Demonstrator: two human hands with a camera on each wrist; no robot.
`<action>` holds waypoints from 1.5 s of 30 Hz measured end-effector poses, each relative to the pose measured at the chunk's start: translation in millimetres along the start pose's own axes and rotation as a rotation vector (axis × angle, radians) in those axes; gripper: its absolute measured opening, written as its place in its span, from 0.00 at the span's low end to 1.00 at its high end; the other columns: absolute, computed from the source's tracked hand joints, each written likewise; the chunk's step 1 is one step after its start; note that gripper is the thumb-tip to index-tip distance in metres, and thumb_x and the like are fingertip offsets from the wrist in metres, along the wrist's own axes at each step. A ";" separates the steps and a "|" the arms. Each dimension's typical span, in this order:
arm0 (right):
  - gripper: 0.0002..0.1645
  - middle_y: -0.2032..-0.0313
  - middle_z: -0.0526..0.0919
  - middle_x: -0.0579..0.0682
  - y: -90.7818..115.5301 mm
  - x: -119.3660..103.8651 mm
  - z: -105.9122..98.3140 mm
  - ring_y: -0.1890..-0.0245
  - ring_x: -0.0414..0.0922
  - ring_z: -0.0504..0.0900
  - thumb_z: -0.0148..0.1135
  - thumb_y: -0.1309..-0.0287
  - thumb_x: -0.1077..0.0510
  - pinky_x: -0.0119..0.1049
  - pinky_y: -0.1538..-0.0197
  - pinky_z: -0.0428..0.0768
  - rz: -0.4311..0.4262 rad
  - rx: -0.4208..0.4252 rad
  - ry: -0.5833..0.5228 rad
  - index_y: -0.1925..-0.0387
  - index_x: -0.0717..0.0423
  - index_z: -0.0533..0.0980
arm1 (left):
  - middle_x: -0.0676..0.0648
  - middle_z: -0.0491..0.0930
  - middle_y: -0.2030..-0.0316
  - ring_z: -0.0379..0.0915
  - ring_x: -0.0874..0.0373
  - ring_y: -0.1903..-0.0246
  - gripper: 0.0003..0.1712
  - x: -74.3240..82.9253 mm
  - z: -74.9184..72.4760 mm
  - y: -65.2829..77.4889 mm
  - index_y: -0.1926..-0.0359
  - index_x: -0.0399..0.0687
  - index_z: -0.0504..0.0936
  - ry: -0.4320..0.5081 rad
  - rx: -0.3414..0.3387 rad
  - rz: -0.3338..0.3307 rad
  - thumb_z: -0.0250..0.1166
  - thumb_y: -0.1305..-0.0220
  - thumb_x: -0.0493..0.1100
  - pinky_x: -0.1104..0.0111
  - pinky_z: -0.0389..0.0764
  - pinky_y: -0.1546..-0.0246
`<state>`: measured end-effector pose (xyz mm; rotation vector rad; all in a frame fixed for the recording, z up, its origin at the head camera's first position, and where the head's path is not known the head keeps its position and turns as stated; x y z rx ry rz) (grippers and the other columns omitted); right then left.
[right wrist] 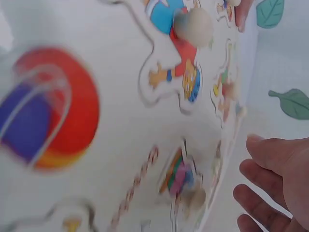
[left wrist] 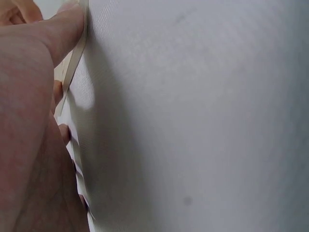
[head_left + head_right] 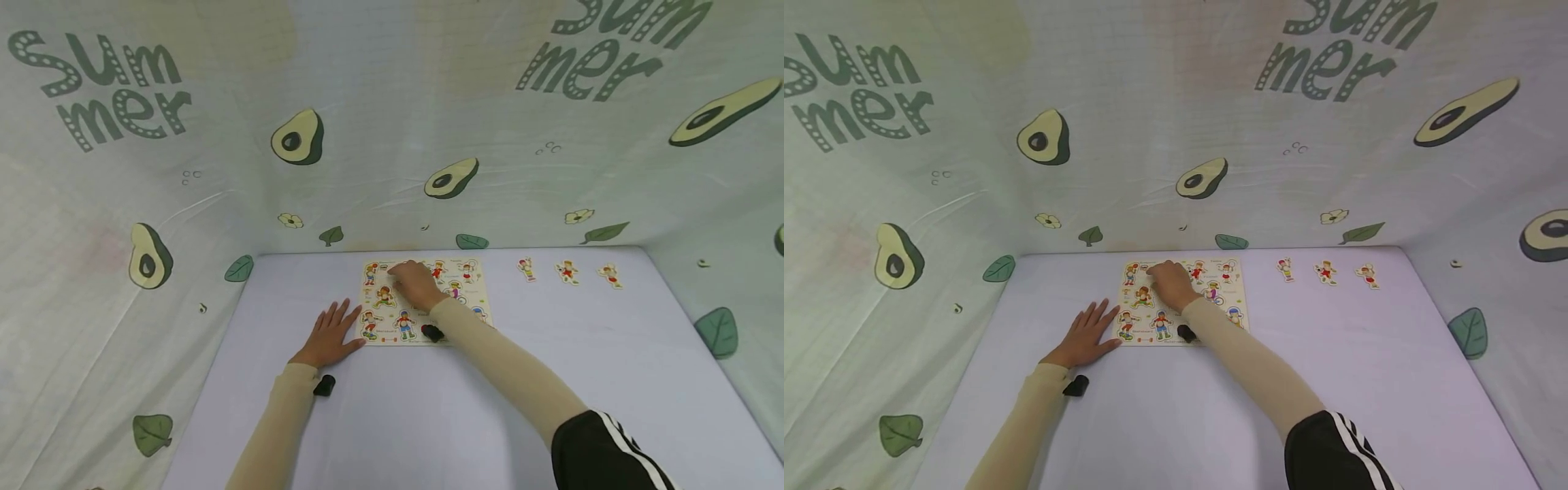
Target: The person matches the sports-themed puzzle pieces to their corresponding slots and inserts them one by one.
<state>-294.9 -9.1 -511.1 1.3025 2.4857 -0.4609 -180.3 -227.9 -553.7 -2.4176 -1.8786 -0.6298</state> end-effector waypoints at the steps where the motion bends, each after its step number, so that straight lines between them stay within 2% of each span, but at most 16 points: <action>1: 0.20 0.44 0.89 0.56 2.8 2.2 -3.9 0.45 0.56 0.86 0.72 0.33 0.63 0.51 0.37 0.82 0.003 0.013 -0.006 0.41 0.59 0.85 | 0.36 0.45 0.16 0.35 0.33 0.17 0.46 0.2 -0.3 0.4 0.16 0.49 0.56 -0.003 0.001 0.002 0.63 0.24 0.60 0.38 0.42 0.19; 6: 0.20 0.45 0.89 0.57 16.9 17.9 -23.4 0.48 0.57 0.87 0.74 0.35 0.63 0.53 0.41 0.83 0.018 0.084 -0.007 0.42 0.59 0.85 | 0.36 0.45 0.16 0.35 0.33 0.17 0.46 2.0 -3.4 2.5 0.16 0.48 0.57 -0.001 0.006 0.002 0.63 0.25 0.60 0.39 0.41 0.19; 13: 0.20 0.45 0.89 0.58 39.8 47.9 -48.5 0.46 0.58 0.86 0.74 0.36 0.63 0.54 0.39 0.81 0.072 0.154 -0.036 0.42 0.61 0.85 | 0.37 0.43 0.15 0.33 0.34 0.17 0.46 0.3 -4.9 2.1 0.15 0.50 0.55 -0.010 -0.020 -0.016 0.62 0.24 0.61 0.39 0.40 0.18; 19: 0.21 0.43 0.87 0.60 65.6 73.3 -66.6 0.44 0.60 0.84 0.73 0.35 0.64 0.56 0.38 0.80 0.110 0.193 -0.046 0.41 0.63 0.83 | 0.35 0.45 0.16 0.35 0.32 0.17 0.46 1.2 -5.8 5.7 0.16 0.47 0.56 0.001 0.003 -0.002 0.63 0.24 0.60 0.38 0.41 0.19; 27: 0.23 0.43 0.86 0.63 99.4 108.2 -83.6 0.45 0.63 0.83 0.72 0.34 0.64 0.59 0.40 0.80 0.177 0.252 -0.007 0.40 0.65 0.82 | 0.34 0.47 0.17 0.36 0.31 0.18 0.47 1.6 -4.7 8.3 0.17 0.46 0.58 0.038 0.043 0.025 0.63 0.25 0.62 0.36 0.40 0.19; 33: 0.23 0.44 0.86 0.66 124.5 140.4 -94.0 0.47 0.64 0.83 0.72 0.35 0.66 0.60 0.43 0.81 0.249 0.298 0.029 0.40 0.66 0.81 | 0.35 0.44 0.16 0.34 0.32 0.17 0.48 -1.8 2.5 4.7 0.16 0.47 0.55 0.025 0.041 0.031 0.61 0.25 0.62 0.37 0.38 0.19; 37: 0.22 0.45 0.86 0.68 140.4 161.2 -100.4 0.49 0.66 0.83 0.72 0.35 0.66 0.62 0.47 0.81 0.285 0.326 0.055 0.41 0.67 0.81 | 0.34 0.45 0.16 0.34 0.32 0.17 0.48 0.3 1.0 3.8 0.16 0.46 0.57 0.036 0.039 0.024 0.64 0.26 0.61 0.37 0.39 0.19; 42: 0.22 0.46 0.85 0.70 157.2 179.2 -107.2 0.51 0.68 0.83 0.71 0.36 0.68 0.64 0.50 0.82 0.318 0.325 0.051 0.42 0.68 0.82 | 0.36 0.44 0.15 0.32 0.34 0.17 0.47 2.6 0.1 4.0 0.16 0.48 0.56 0.031 0.016 0.006 0.62 0.25 0.62 0.39 0.36 0.18; 45: 0.21 0.46 0.85 0.71 164.2 186.2 -110.7 0.50 0.70 0.83 0.71 0.36 0.69 0.66 0.49 0.81 0.334 0.304 0.050 0.42 0.70 0.81 | 0.37 0.42 0.15 0.31 0.35 0.16 0.48 1.0 2.7 2.7 0.15 0.50 0.54 0.028 0.009 0.006 0.61 0.24 0.63 0.40 0.35 0.18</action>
Point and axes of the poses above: each hand's wrist, its own y-axis away from the middle knuckle, its own z-axis out of the palm, x = y × z, the point moved 3 cm from there along -y, towards the middle knuckle
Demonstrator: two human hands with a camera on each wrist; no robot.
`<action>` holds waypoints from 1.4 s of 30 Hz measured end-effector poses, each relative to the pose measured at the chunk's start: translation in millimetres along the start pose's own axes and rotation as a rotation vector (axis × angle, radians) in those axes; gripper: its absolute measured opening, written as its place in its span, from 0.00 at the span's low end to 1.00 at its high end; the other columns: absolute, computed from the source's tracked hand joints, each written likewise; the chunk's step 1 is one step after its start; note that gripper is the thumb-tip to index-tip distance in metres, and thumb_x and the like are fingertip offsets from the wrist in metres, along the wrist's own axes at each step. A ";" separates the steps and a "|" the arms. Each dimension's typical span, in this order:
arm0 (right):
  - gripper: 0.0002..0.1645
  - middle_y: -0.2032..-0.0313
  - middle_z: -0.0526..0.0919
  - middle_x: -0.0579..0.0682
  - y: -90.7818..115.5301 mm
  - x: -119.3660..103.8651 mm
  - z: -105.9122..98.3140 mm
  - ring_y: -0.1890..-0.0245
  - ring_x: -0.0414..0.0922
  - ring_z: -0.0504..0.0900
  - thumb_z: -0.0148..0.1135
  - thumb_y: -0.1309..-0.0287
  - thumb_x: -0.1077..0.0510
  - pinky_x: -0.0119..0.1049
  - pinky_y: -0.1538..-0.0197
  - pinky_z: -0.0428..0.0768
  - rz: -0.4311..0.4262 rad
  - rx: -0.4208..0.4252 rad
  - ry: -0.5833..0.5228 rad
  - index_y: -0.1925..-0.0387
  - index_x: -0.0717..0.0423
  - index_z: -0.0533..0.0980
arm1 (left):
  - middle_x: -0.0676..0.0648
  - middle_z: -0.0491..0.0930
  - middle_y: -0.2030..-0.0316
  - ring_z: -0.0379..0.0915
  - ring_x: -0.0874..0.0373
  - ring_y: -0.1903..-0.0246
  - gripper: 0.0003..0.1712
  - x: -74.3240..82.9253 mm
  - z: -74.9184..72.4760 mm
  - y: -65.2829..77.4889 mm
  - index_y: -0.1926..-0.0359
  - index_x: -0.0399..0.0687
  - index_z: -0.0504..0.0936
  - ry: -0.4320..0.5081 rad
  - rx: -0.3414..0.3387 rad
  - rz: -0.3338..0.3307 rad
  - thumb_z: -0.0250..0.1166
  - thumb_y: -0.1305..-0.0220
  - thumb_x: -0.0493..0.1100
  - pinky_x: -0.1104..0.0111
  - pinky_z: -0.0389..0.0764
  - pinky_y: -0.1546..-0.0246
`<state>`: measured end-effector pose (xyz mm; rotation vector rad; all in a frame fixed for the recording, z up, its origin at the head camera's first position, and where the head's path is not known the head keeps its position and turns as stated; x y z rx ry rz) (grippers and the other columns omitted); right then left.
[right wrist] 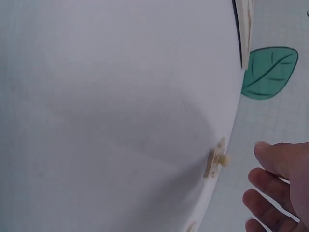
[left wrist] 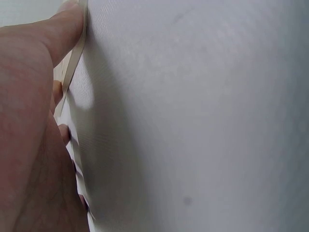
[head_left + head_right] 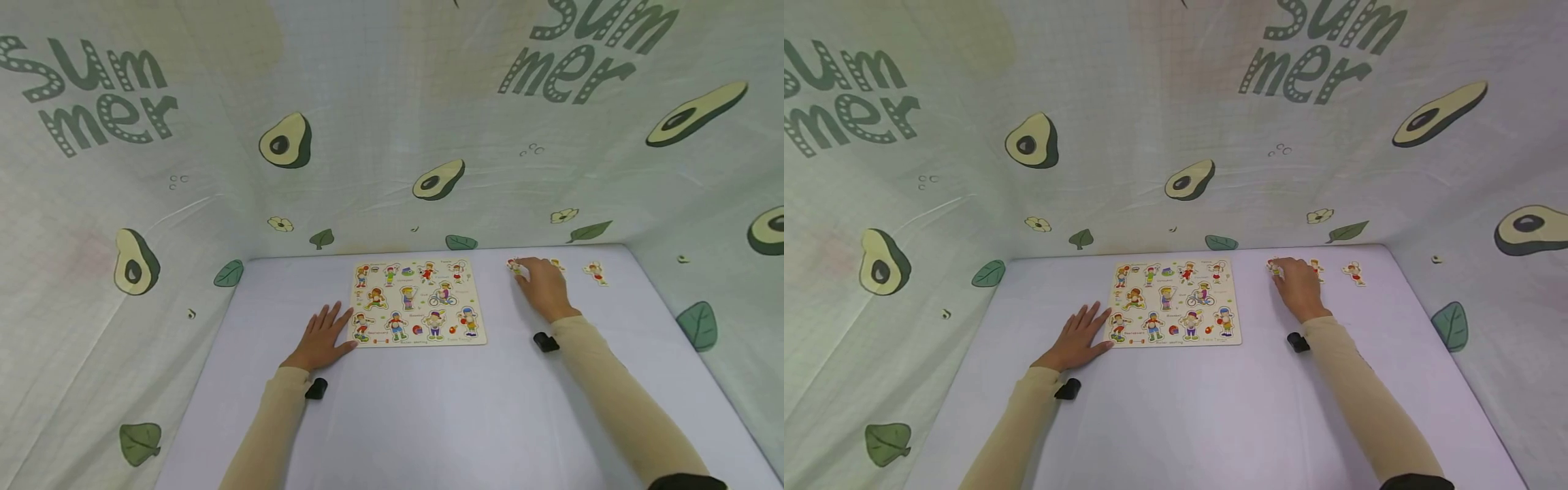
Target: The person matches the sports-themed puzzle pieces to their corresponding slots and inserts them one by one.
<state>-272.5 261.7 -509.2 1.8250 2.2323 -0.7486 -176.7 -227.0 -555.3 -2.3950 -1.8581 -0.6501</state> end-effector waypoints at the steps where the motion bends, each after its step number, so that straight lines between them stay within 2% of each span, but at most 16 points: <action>1: 0.22 0.45 0.84 0.72 0.7 2.0 -0.8 0.49 0.71 0.82 0.70 0.36 0.69 0.67 0.48 0.80 0.005 -0.010 0.003 0.42 0.70 0.81 | 0.37 0.42 0.15 0.31 0.35 0.16 0.48 -0.9 0.8 -0.2 0.15 0.50 0.54 0.002 0.003 0.002 0.61 0.24 0.63 0.40 0.35 0.18; 6: 0.23 0.44 0.83 0.73 1.1 10.2 -0.7 0.45 0.72 0.81 0.70 0.35 0.68 0.68 0.42 0.78 0.026 -0.061 0.018 0.41 0.72 0.79 | 0.37 0.43 0.15 0.32 0.35 0.17 0.48 -5.2 4.2 -1.8 0.15 0.51 0.54 -0.009 0.017 0.017 0.62 0.25 0.63 0.39 0.38 0.19; 11: 0.22 0.43 0.82 0.74 0.9 14.3 1.4 0.44 0.72 0.81 0.70 0.35 0.68 0.67 0.41 0.78 0.025 -0.094 0.029 0.41 0.73 0.79 | 0.37 0.45 0.16 0.34 0.34 0.17 0.48 -6.5 5.1 -3.2 0.16 0.50 0.56 -0.007 0.036 0.023 0.62 0.25 0.63 0.37 0.40 0.19; 29: 0.21 0.44 0.82 0.74 -9.1 15.6 13.1 0.44 0.72 0.81 0.65 0.34 0.71 0.66 0.39 0.78 -0.025 -0.152 0.067 0.41 0.74 0.79 | 0.37 0.44 0.15 0.34 0.34 0.17 0.48 -5.5 4.7 -3.0 0.15 0.50 0.56 -0.007 0.032 0.019 0.62 0.25 0.63 0.38 0.40 0.19; 36: 0.19 0.45 0.82 0.74 -14.3 14.8 17.2 0.46 0.71 0.82 0.67 0.35 0.71 0.66 0.44 0.81 -0.025 -0.154 0.114 0.43 0.73 0.81 | 0.37 0.45 0.16 0.34 0.34 0.17 0.48 -6.4 6.3 -2.6 0.16 0.49 0.57 -0.003 0.040 0.018 0.63 0.26 0.63 0.38 0.40 0.19; 42: 0.17 0.47 0.83 0.73 -18.2 14.1 17.4 0.48 0.70 0.83 0.67 0.35 0.72 0.65 0.48 0.82 0.007 -0.146 0.094 0.46 0.72 0.82 | 0.37 0.44 0.15 0.34 0.34 0.17 0.48 -7.7 6.0 -3.9 0.15 0.50 0.56 -0.012 0.039 0.022 0.63 0.26 0.63 0.38 0.39 0.19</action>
Point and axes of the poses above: each hand's wrist, its own y-axis away from the middle knuckle, its own z-axis out of the palm, x = y × z, the point moved 3 cm from there along -y, towards the middle knuckle
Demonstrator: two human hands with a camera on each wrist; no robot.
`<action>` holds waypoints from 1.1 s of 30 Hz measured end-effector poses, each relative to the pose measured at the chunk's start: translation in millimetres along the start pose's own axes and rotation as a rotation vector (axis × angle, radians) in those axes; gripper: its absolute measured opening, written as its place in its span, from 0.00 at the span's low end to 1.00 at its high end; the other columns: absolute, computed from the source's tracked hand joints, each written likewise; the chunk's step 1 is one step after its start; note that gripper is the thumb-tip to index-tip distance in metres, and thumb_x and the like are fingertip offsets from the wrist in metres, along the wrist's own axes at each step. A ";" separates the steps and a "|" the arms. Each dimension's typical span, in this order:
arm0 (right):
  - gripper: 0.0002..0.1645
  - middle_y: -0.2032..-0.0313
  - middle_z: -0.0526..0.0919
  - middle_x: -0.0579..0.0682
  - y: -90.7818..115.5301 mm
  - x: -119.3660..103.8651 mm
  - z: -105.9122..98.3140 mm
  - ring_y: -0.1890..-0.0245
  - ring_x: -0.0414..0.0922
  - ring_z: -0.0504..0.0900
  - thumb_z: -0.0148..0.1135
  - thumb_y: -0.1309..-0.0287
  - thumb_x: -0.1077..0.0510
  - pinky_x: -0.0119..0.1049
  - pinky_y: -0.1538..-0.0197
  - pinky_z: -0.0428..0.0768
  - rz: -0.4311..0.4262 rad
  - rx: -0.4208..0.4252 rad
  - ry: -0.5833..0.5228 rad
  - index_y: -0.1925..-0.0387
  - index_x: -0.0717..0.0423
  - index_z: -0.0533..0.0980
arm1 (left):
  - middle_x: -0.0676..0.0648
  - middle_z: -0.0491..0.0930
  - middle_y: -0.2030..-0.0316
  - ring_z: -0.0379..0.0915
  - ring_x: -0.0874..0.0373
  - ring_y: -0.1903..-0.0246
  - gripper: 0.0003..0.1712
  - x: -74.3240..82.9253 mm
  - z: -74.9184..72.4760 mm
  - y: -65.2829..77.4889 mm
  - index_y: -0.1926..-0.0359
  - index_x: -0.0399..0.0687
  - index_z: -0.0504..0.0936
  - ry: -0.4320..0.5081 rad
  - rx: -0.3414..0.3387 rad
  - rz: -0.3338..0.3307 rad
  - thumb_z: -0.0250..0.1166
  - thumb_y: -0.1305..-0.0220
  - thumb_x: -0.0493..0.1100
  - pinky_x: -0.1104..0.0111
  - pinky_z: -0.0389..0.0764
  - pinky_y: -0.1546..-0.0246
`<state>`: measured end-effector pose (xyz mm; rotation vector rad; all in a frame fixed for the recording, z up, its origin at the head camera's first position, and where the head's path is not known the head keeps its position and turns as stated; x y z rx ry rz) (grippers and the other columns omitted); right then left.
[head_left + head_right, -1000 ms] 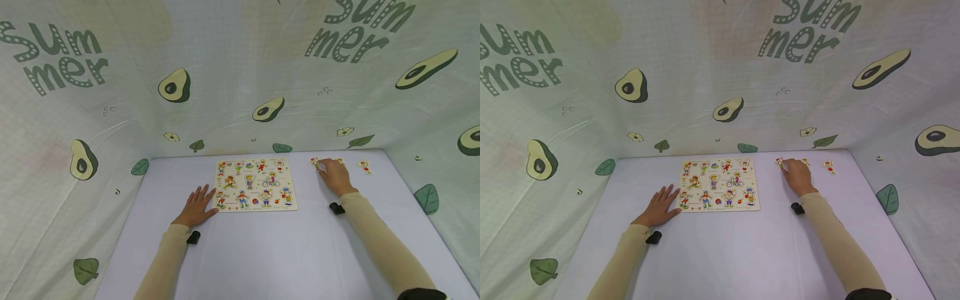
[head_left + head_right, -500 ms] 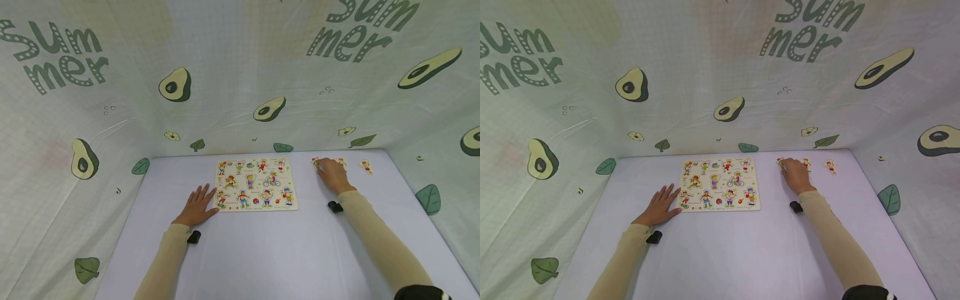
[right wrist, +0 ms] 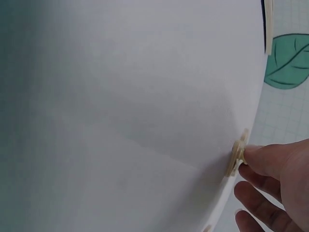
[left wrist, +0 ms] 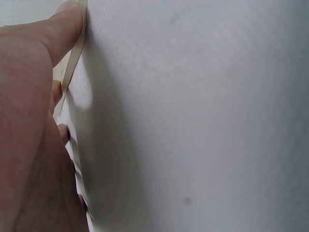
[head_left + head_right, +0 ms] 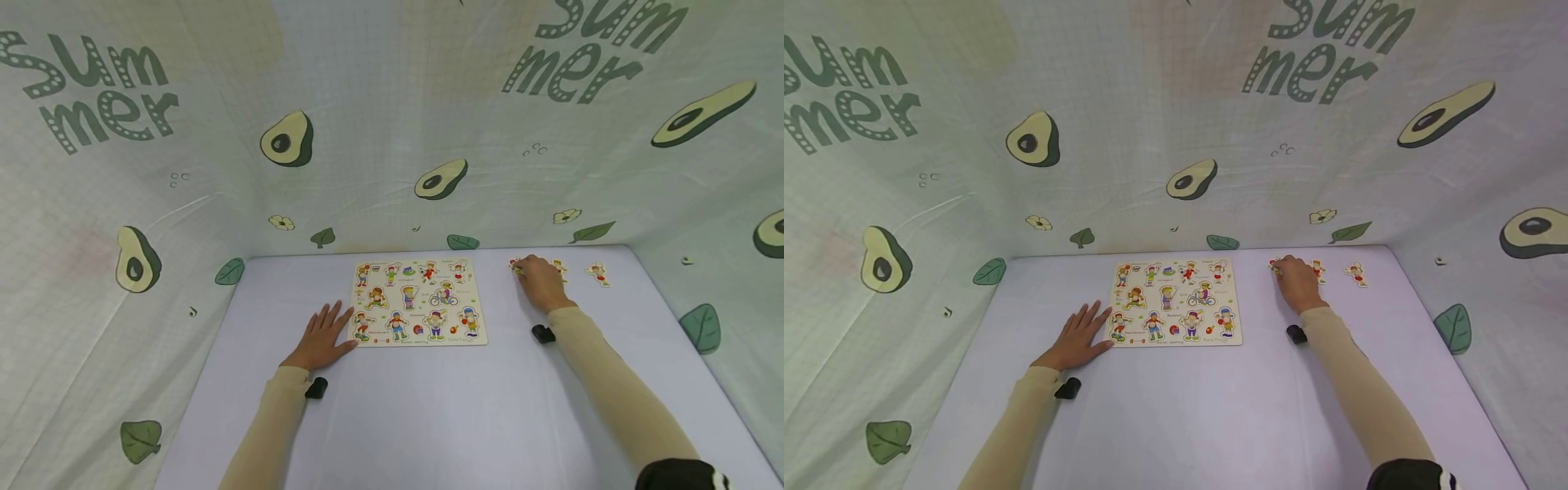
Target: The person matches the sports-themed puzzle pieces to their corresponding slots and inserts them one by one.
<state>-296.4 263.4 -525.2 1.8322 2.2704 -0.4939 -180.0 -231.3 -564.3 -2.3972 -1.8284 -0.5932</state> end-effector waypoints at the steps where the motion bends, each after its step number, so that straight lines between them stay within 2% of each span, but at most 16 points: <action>1: 0.16 0.48 0.83 0.73 -0.3 -0.3 -0.3 0.49 0.70 0.83 0.67 0.35 0.72 0.65 0.49 0.83 0.004 -0.002 -0.003 0.46 0.72 0.82 | 0.37 0.44 0.15 0.34 0.34 0.17 0.48 -0.1 -0.1 0.0 0.15 0.50 0.56 0.000 -0.001 0.000 0.63 0.26 0.63 0.38 0.39 0.19; 10: 0.11 0.55 0.85 0.70 -4.1 -2.4 -2.1 0.56 0.68 0.85 0.68 0.36 0.72 0.62 0.56 0.84 0.025 0.012 -0.004 0.52 0.70 0.85 | 0.37 0.45 0.15 0.34 0.34 0.17 0.48 0.4 -0.6 -0.3 0.16 0.50 0.56 0.003 0.007 0.008 0.62 0.26 0.63 0.38 0.40 0.19; 33: 0.09 0.61 0.86 0.67 -4.1 -5.2 -0.4 0.60 0.65 0.85 0.68 0.36 0.72 0.61 0.58 0.84 -0.004 0.040 0.019 0.55 0.71 0.85 | 0.37 0.46 0.16 0.35 0.34 0.17 0.47 -2.9 3.3 0.8 0.16 0.50 0.57 0.012 0.028 0.020 0.63 0.26 0.62 0.37 0.40 0.19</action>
Point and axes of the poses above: each hand's wrist, its own y-axis away from the middle knuckle, its own z-axis out of the palm, x = y × z, the point moved 3 cm from there along -y, towards the middle knuckle
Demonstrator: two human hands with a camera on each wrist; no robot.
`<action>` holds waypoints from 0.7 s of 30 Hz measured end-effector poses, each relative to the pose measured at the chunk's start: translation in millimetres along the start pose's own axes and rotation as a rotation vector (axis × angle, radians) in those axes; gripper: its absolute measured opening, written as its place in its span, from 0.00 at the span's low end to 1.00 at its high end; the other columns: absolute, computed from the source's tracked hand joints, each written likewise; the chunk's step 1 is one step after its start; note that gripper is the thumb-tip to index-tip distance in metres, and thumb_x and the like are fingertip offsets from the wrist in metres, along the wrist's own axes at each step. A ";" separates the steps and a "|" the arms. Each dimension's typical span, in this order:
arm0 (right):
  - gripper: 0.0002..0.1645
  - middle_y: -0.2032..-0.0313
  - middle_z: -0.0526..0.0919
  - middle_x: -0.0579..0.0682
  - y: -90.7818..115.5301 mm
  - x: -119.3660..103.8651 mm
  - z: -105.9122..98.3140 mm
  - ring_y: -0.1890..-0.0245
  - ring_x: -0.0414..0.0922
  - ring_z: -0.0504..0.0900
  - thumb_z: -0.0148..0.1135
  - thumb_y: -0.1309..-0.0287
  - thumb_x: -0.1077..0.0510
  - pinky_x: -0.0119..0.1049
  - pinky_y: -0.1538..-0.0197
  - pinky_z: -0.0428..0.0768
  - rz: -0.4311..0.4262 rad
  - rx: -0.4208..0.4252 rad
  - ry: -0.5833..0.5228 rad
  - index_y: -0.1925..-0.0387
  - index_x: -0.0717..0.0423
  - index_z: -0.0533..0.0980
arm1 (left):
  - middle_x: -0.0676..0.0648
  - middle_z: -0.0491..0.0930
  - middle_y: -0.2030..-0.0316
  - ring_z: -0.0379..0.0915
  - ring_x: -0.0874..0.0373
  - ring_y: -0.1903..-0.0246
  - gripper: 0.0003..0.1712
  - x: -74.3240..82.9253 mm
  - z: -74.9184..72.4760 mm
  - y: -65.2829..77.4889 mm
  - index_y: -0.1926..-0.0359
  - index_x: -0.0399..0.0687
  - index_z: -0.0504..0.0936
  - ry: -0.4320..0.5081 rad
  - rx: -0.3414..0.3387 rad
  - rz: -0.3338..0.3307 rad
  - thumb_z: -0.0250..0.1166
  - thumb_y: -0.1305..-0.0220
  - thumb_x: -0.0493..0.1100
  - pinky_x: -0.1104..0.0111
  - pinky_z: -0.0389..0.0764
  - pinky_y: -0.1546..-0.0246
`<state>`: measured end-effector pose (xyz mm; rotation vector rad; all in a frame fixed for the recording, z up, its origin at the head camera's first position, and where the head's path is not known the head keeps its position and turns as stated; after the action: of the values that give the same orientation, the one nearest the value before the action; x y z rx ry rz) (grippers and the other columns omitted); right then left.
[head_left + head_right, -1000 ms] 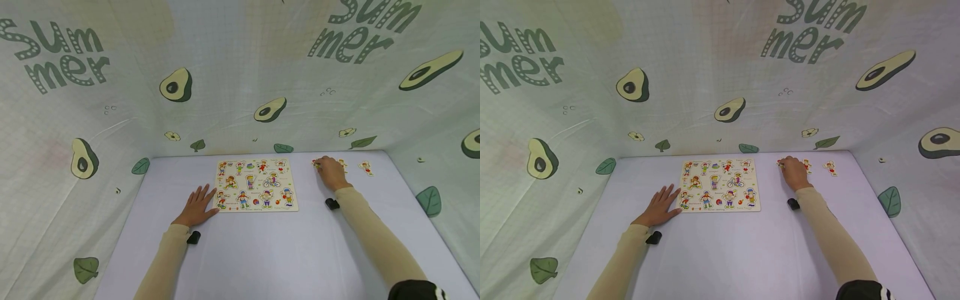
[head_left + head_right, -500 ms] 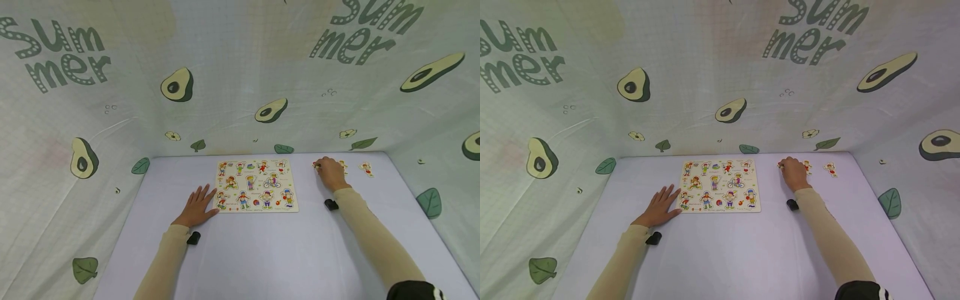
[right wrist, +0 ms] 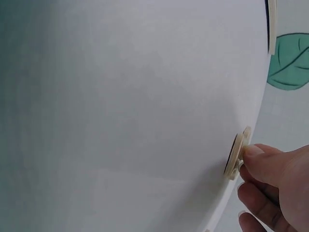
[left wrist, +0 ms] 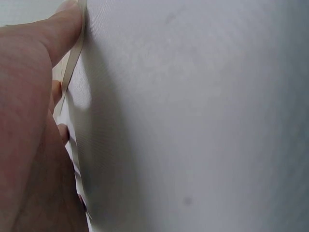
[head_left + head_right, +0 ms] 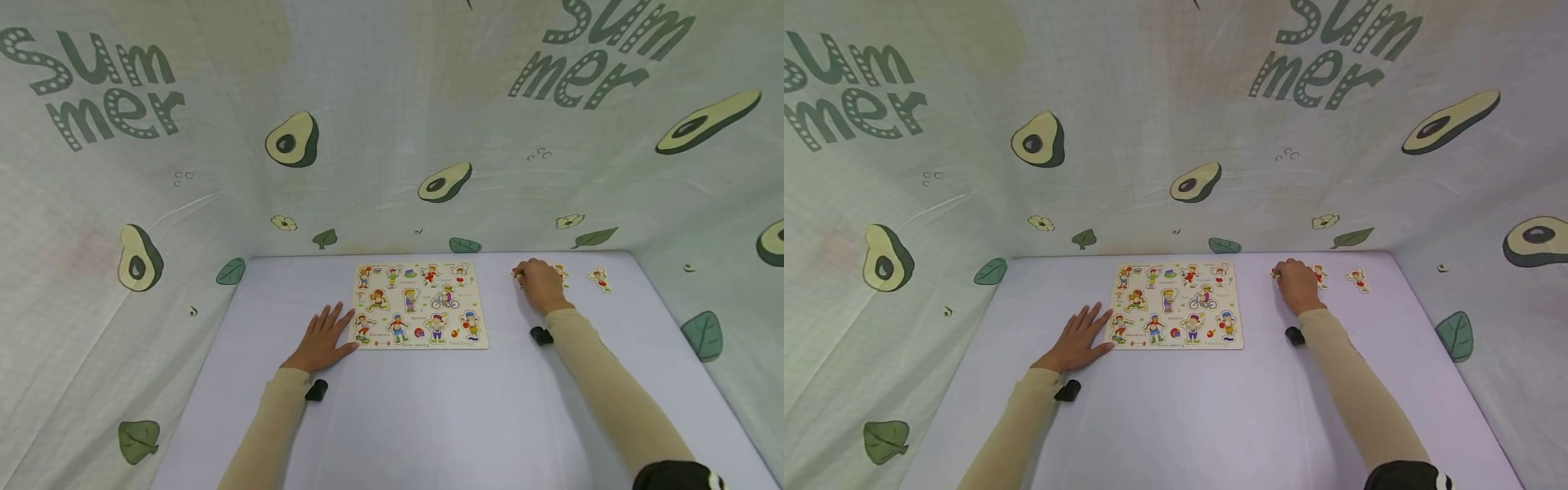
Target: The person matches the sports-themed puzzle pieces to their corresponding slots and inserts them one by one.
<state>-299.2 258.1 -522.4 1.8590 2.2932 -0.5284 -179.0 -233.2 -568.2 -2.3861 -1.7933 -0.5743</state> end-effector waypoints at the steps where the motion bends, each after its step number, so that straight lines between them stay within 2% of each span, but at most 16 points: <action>1: 0.09 0.61 0.86 0.67 0.3 -0.8 -0.2 0.59 0.65 0.85 0.69 0.36 0.72 0.61 0.57 0.84 0.000 0.003 -0.001 0.55 0.71 0.85 | 0.37 0.46 0.16 0.35 0.34 0.17 0.47 -0.3 0.3 0.0 0.16 0.50 0.57 -0.004 0.002 0.002 0.63 0.26 0.62 0.37 0.40 0.19; 11: 0.09 0.60 0.86 0.65 -3.1 -25.8 -2.3 0.60 0.62 0.85 0.71 0.35 0.68 0.57 0.57 0.84 -0.021 0.040 -0.050 0.55 0.69 0.85 | 0.37 0.46 0.16 0.35 0.34 0.17 0.47 0.9 -0.8 1.5 0.16 0.49 0.57 0.009 0.005 0.005 0.63 0.26 0.62 0.37 0.40 0.19; 21: 0.08 0.56 0.87 0.63 -6.7 -53.6 -2.1 0.54 0.60 0.84 0.69 0.32 0.66 0.56 0.50 0.83 -0.033 0.043 -0.093 0.54 0.66 0.85 | 0.37 0.45 0.16 0.34 0.34 0.17 0.47 1.7 -1.7 0.6 0.16 0.49 0.57 0.013 -0.009 -0.009 0.63 0.26 0.62 0.37 0.39 0.19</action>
<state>-293.4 208.4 -501.8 1.7779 2.2738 -0.6595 -178.5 -232.4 -566.0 -2.3760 -1.8009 -0.5982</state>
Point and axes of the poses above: each hand's wrist, its own y-axis away from the middle knuckle, its own z-axis out of the palm, x = y × z, the point moved 3 cm from there along -y, towards the middle knuckle
